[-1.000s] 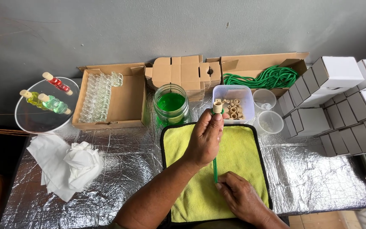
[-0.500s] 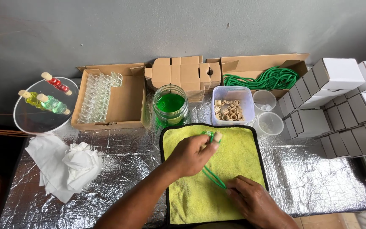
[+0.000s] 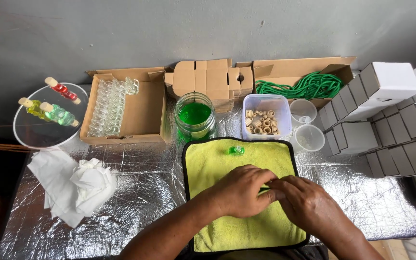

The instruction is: The person threads a green cord through a wooden bead and then folds a small cardboard box to contain it.

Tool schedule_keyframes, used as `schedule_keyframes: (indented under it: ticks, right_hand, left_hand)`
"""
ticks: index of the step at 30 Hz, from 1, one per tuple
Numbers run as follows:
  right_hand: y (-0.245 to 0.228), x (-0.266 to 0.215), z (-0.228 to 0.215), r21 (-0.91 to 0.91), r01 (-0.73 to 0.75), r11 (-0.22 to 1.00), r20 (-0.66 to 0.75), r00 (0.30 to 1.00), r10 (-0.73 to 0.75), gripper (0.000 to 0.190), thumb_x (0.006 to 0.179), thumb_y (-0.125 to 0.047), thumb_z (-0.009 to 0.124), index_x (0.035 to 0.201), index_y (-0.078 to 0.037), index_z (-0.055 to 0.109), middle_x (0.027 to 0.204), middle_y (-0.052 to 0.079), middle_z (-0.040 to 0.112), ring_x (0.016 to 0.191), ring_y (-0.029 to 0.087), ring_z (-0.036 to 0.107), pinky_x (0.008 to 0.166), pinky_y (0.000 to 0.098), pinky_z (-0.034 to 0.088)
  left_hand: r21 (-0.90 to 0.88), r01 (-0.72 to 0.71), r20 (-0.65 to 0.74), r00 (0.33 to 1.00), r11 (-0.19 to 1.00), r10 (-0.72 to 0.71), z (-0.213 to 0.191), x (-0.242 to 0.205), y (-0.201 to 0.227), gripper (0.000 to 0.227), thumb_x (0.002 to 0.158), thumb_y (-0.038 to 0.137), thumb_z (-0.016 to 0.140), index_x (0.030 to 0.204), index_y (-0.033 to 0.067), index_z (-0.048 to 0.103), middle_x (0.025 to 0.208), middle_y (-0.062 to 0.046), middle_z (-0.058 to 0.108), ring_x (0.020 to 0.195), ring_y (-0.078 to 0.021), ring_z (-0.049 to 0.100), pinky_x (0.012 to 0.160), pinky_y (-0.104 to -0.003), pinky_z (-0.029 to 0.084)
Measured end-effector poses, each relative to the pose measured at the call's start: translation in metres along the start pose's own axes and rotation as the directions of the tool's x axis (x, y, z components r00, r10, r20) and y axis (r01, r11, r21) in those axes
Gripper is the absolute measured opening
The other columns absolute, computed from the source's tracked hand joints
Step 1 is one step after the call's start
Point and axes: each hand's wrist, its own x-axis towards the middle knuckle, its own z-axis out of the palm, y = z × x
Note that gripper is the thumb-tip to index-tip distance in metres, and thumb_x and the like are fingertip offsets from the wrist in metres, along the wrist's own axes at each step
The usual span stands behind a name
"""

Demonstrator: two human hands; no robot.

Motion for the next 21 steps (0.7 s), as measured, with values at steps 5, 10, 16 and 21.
schedule_keyframes:
  ticks: [5,10,16,21]
  right_hand:
    - [0.014,0.0,-0.004,-0.075,0.034,0.997,-0.01,0.999,-0.034,0.034,0.09,-0.01,0.07,0.124,-0.006,0.066,0.103,0.011,0.076,0.085,0.025,0.075,0.072,0.0389,0.062]
    - [0.02,0.005,-0.004,-0.122,0.048,0.991,-0.005,0.999,-0.049,0.039,0.091,-0.009,0.068,0.129,-0.011,0.063,0.097,0.007,0.073,0.082,0.023,0.072,0.071,0.038,0.06]
    - [0.026,0.023,-0.008,-0.157,0.104,0.982,0.013,0.995,-0.104,0.025,0.091,-0.001,0.061,0.114,-0.008,0.066,0.097,0.005,0.071,0.077,0.023,0.068,0.068,0.0377,0.056]
    - [0.024,0.058,-0.032,0.159,-0.078,0.984,0.074,0.995,0.067,0.017,0.091,-0.012,0.069,0.105,-0.008,0.078,0.094,0.007,0.082,0.064,0.017,0.079,0.059,0.0314,0.069]
  left_hand:
    - [-0.158,0.052,-0.067,0.996,0.986,-0.064,0.005,0.009,-0.009,0.045,0.097,0.048,0.053,0.116,0.0081,0.065,0.1,-0.01,0.077,0.09,-0.0298,0.073,0.077,-0.044,0.056]
    - [-0.279,0.129,-0.117,0.979,0.952,-0.167,0.014,0.009,-0.018,0.043,0.092,0.044,0.065,0.12,0.0111,0.069,0.098,-0.01,0.078,0.079,-0.0247,0.075,0.07,-0.038,0.06]
    - [-0.299,0.115,-0.176,0.969,0.947,-0.173,0.023,0.009,-0.036,0.037,0.101,0.045,0.055,0.108,0.0119,0.071,0.074,-0.001,0.07,0.057,-0.02,0.062,0.057,-0.04,0.051]
    - [-0.429,-0.017,-0.271,0.956,0.903,-0.111,0.043,0.012,-0.057,0.026,0.104,0.032,0.058,0.098,0.0081,0.066,0.07,-0.003,0.063,0.057,-0.0165,0.055,0.052,-0.034,0.046]
